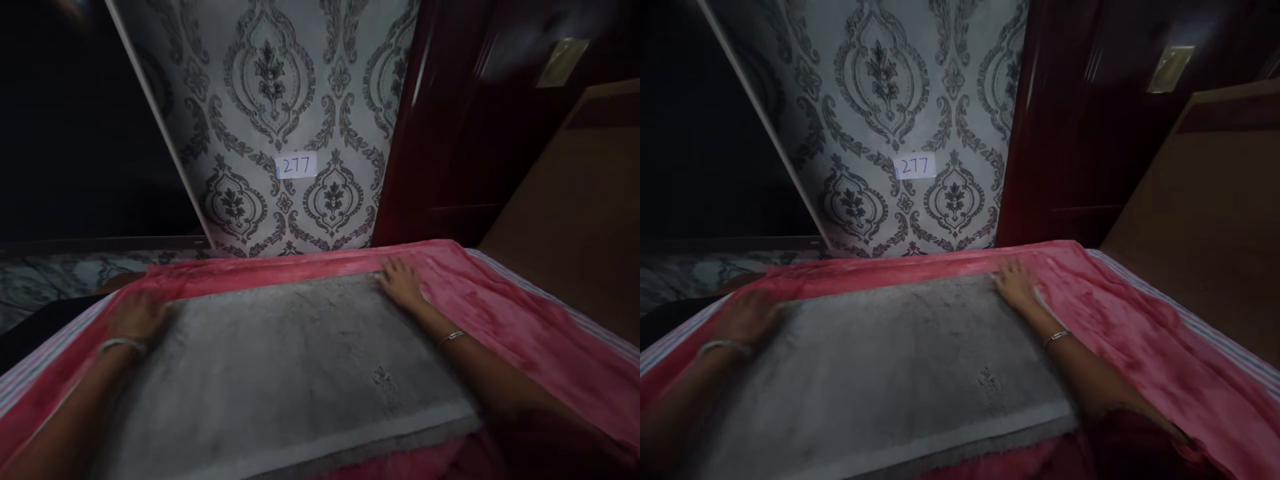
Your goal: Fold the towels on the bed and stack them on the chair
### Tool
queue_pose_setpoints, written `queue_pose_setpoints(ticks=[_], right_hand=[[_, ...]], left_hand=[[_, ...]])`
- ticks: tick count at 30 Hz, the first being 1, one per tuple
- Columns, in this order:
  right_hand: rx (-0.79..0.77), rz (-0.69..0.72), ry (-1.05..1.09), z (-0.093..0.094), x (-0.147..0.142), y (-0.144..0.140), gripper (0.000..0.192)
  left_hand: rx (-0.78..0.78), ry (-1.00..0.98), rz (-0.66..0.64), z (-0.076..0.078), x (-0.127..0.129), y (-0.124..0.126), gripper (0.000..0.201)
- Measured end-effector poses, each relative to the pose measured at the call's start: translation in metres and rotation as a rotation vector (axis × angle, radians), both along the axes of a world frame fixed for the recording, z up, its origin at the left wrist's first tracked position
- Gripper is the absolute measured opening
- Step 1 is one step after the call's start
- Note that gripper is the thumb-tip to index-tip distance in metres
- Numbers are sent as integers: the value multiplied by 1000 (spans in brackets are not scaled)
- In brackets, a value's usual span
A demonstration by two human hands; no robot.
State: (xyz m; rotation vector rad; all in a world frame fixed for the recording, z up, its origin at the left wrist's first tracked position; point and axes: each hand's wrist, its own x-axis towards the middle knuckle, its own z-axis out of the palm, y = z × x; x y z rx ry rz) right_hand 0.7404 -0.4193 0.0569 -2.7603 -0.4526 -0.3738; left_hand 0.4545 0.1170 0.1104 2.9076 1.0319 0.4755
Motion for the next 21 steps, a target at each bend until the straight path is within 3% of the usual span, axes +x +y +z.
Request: queue_pose_setpoints(ticks=[1,3,5,7,10,15,18,21], right_hand=[[-88,115,-20,1,-9,8,61],[-213,249,22,-2,-26,20,60],[-276,270,121,-8,-39,20,60],[-302,248,203,-15,-47,11,58],[-312,217,240,-21,-54,-15,59],[-295,173,236,-38,-83,-81,62],[-288,147,255,-44,-106,-117,62],[-324,148,260,-31,-124,-120,60]], left_hand=[[68,76,-149,-3,5,-19,67],[102,213,-283,-15,13,-52,66],[18,344,-266,-27,14,-73,66],[-52,411,-217,-36,6,-76,65],[-57,408,-149,-40,-23,-60,64],[-86,334,-38,-40,-105,-41,63],[-108,326,14,-35,-147,-53,62],[-40,334,34,-23,-156,-84,59]])
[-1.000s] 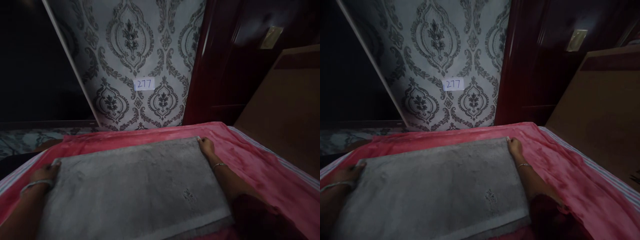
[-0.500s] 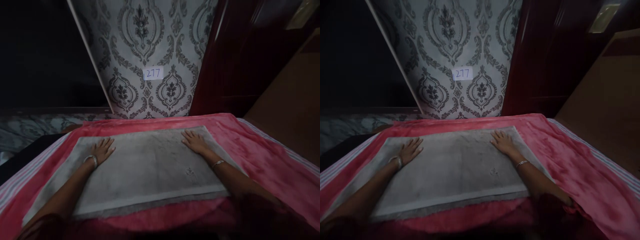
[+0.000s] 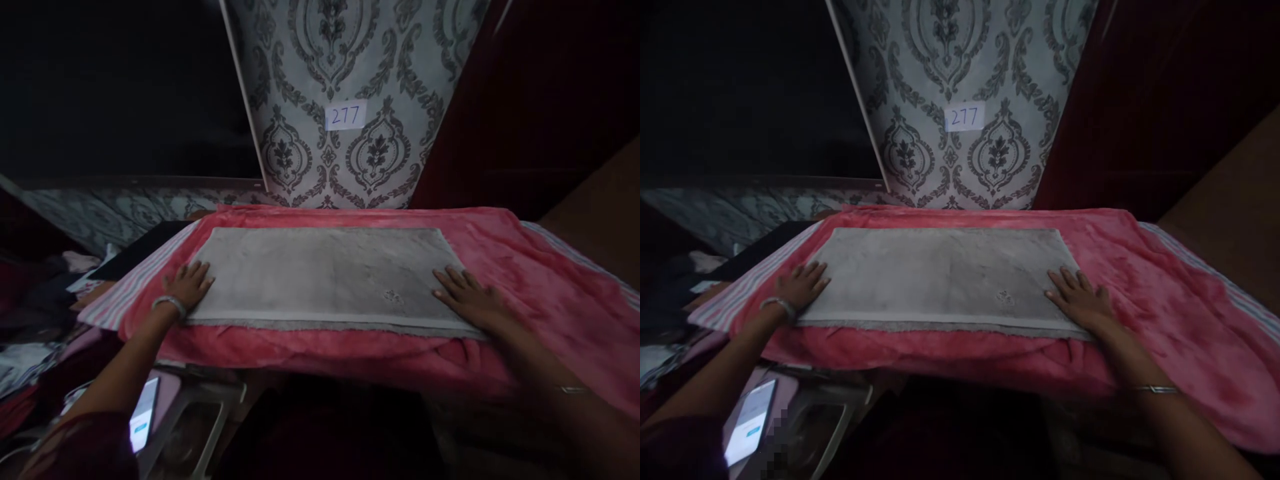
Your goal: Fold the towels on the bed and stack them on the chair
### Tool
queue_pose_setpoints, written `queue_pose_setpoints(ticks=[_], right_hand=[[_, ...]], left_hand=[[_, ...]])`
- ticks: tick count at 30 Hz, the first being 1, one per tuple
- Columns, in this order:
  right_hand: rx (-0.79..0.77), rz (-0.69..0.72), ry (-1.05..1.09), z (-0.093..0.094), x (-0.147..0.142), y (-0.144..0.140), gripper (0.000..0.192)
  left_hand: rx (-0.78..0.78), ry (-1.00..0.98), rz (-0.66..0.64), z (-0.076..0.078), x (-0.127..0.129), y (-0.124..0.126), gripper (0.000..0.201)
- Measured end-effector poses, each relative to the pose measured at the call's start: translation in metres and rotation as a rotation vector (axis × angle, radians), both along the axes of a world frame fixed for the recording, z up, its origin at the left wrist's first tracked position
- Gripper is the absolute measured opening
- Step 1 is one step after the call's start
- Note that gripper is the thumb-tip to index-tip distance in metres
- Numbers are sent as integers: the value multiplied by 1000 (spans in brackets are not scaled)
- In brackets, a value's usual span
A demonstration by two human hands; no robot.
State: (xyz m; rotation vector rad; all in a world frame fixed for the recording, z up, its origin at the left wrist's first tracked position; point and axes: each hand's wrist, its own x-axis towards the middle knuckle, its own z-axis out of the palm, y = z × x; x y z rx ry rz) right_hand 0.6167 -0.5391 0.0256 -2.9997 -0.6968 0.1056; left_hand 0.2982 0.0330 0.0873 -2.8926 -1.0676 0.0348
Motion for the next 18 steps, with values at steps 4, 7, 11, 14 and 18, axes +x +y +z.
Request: queue_pose_setpoints(ticks=[4,7,11,14,18], right_hand=[[65,270,-46,26,-23,60,60],[120,459,-32,23,-45,107,60],[127,533,-13,-2,-65,114,56],[233,549,-30,-9,-79,107,54],[485,792,-25,3,-113,130,47]], left_hand=[[48,-5,-306,8,30,-58,59],[-10,48,-269,-3,39,-87,61],[11,-38,-216,-19,6,-94,58],[-11,-181,-397,-24,-20,-97,50],[-141,-318,-722,-29,-24,-115,46]])
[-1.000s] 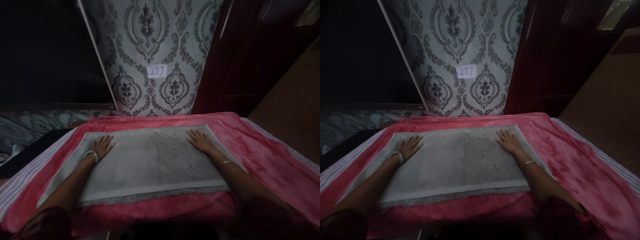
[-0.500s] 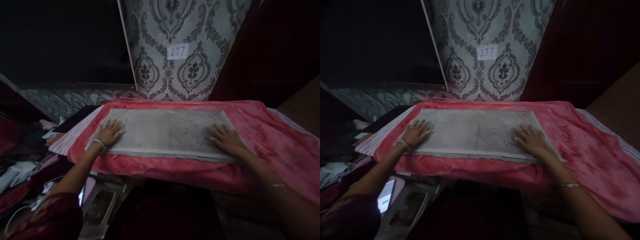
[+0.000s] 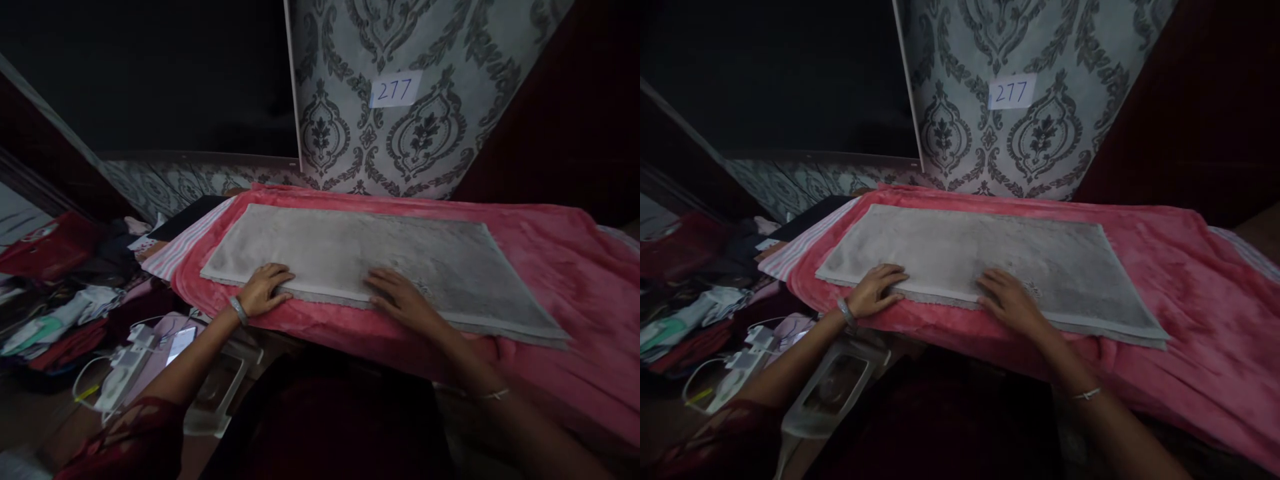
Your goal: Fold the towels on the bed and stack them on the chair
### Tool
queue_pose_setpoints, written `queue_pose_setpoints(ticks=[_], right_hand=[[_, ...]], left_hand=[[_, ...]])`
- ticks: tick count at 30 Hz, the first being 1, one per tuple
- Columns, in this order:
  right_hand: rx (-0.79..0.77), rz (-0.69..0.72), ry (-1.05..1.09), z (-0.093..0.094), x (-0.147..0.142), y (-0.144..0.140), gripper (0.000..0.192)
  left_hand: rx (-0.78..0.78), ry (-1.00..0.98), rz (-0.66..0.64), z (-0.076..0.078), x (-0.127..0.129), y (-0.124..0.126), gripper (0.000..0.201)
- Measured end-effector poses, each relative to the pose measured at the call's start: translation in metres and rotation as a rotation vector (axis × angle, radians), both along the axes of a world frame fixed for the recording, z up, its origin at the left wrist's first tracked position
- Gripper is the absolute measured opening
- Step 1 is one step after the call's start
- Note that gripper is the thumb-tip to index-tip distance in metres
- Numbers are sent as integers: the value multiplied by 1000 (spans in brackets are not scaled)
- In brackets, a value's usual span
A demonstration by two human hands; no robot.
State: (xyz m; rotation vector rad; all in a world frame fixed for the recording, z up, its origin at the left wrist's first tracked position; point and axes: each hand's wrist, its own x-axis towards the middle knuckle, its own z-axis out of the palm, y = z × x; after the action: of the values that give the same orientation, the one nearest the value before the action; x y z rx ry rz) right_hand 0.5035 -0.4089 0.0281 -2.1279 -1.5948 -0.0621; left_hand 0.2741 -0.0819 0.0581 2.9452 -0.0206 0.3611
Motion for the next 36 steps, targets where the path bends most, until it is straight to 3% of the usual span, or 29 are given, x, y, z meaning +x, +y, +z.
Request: queue_pose_setpoints(ticks=[3,14,21,28,31,36], right_hand=[[108,112,17,5,-25,25,39],[142,50,-74,1,-38,37,32],[229,6,-303,0,-45,40,32],[252,54,-247,-11,-46,33,26],[223,60,-229,-11,-45,30,28],[236,64,-258,-15,-38,25,34]], left_hand=[[-46,-53,-75,-4,6,-9,41],[-46,-116,-102,-7,12,-4,31],[202,-109,21,-3,7,-4,26],[240,-167,12,-18,-5,-6,27],[253,-103,81,-16,-10,3,20],[189,-16,281,-4,-33,49,49]])
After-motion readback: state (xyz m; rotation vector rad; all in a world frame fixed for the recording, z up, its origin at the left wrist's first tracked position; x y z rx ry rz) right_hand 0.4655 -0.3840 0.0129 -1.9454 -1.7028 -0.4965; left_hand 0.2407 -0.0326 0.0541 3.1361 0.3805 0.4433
